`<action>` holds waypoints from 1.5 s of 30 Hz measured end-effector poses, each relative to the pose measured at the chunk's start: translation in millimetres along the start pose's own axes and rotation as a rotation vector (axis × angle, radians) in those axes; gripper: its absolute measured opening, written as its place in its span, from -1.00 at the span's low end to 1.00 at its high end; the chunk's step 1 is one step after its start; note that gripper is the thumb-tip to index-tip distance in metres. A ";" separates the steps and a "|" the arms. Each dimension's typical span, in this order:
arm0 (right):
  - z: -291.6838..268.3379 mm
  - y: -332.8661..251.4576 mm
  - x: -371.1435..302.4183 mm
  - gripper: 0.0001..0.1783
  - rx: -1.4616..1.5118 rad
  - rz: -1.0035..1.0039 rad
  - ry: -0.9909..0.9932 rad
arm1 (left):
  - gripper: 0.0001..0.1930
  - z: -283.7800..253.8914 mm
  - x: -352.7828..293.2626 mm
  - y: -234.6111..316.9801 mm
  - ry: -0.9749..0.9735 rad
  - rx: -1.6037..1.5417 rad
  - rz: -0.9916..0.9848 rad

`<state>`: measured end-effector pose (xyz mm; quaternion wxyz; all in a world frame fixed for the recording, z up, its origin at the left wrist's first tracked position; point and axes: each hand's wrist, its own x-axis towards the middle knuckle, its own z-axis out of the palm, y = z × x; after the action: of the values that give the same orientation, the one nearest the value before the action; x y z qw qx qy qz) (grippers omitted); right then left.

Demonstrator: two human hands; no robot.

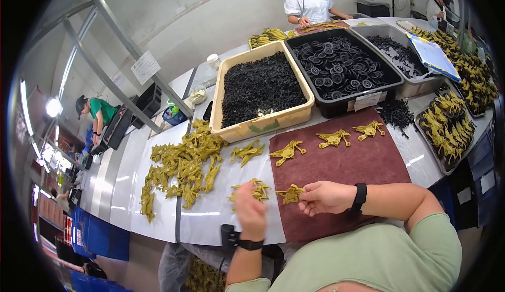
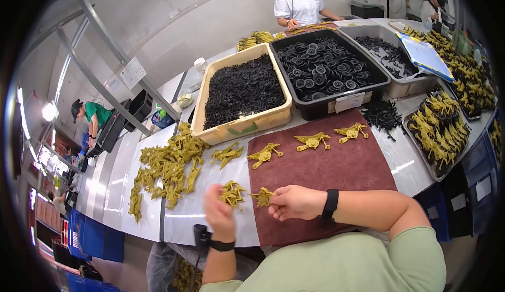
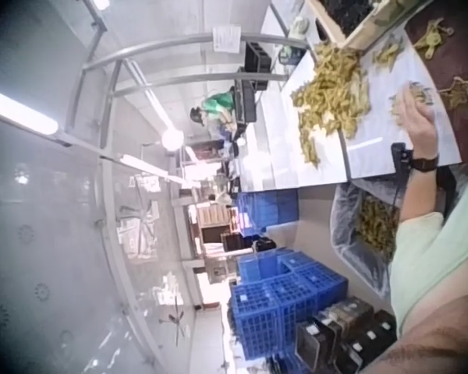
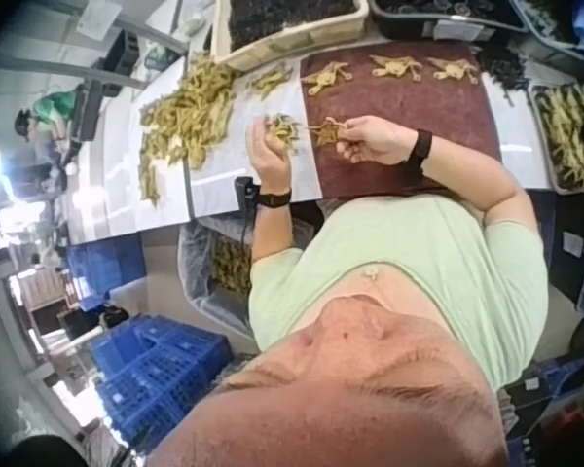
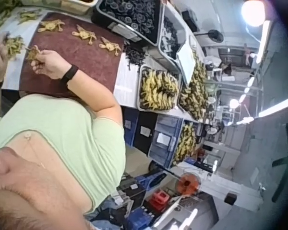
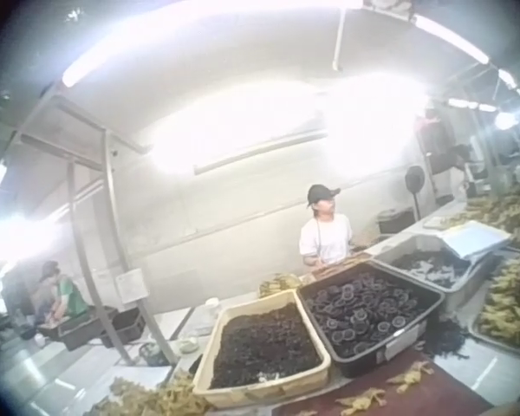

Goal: The worker attaches wheels to yellow plastic toy motorcycle bodies at an assembly workstation.

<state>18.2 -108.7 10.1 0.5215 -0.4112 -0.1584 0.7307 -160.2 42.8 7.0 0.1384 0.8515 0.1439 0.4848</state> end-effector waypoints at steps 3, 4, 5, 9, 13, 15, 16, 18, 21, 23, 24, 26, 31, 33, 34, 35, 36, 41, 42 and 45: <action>-15.2 -6.6 2.2 -0.82 0.103 0.022 0.032 | -0.68 -21.4 17.8 -32.2 -0.074 0.206 -0.008; -18.1 -9.5 4.1 -0.80 0.179 0.021 0.058 | -0.69 -23.0 17.7 -39.3 -0.206 0.361 0.069; -23.8 -12.3 7.4 -0.77 0.216 0.022 0.052 | -0.62 -17.6 11.0 -48.3 -0.306 0.444 0.071; -16.9 -18.9 18.5 -0.68 -0.005 0.067 0.188 | -0.61 -3.6 -17.5 -63.6 -0.400 0.442 0.103; -18.2 -17.4 19.1 -0.48 -0.490 0.148 0.289 | -0.59 -10.1 -11.0 -66.9 -0.402 0.496 0.143; -12.0 -22.5 9.8 -0.46 -0.751 0.127 0.317 | -0.60 -15.2 -4.0 -73.2 -0.347 0.449 0.050; -4.9 -26.1 2.5 -0.44 -1.009 0.101 0.351 | -0.60 -18.5 -0.1 -80.8 -0.343 0.456 0.045; 3.5 -22.2 -10.1 -0.44 -1.120 0.032 0.458 | -0.61 -25.4 8.5 -103.2 -0.254 0.540 -0.116; 1.5 -16.1 -22.0 -0.50 -1.570 -0.208 0.448 | -0.63 -33.8 25.0 -131.0 -0.339 0.811 -0.130; 3.9 -13.7 -23.0 -0.53 -1.594 -0.246 0.429 | -0.64 -35.1 16.7 -165.3 -0.374 0.876 -0.098; 2.8 -12.7 -24.0 -0.56 -1.610 -0.277 0.421 | -0.64 -32.4 18.9 -172.0 -0.414 0.932 -0.057; 3.1 -11.1 -24.0 -0.58 -1.597 -0.331 0.458 | -0.66 -30.3 20.8 -176.2 -0.423 0.963 -0.053; 8.0 -17.5 -24.2 -0.62 -1.592 -0.443 0.526 | -0.72 -41.9 32.3 -168.2 -0.363 1.000 -0.009; 7.2 -19.8 -21.6 -0.67 -1.506 -0.552 0.502 | -0.67 -51.3 42.9 -150.0 -0.298 0.838 -0.075; 6.5 -21.4 -18.9 -0.67 -1.504 -0.552 0.502 | -0.67 -54.9 48.2 -137.0 -0.300 0.838 -0.074; 5.6 -23.0 -15.0 -0.69 -1.433 -0.610 0.463 | -0.66 -56.8 54.4 -118.0 -0.278 0.476 -0.314; 6.1 -24.9 -12.3 -0.71 -1.361 -0.665 0.425 | -0.64 -56.7 57.4 -102.1 -0.249 0.105 -0.542; 15.2 -33.4 -5.1 -0.69 -0.824 -0.453 0.220 | -0.65 -38.7 51.2 -42.9 -0.439 -0.368 -0.458; 15.4 -33.3 -2.3 -0.67 -0.606 -0.395 0.133 | -0.66 -34.5 49.7 -31.2 -0.503 -0.424 -0.351; 18.0 -37.3 -7.7 -0.62 -0.432 -0.345 0.070 | -0.60 -21.9 46.6 -6.2 -0.593 -0.644 -0.354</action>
<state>28.9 -96.9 49.0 0.5437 -0.5047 -0.3603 0.5655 -157.1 68.3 52.1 0.5110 0.8295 0.0834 0.2097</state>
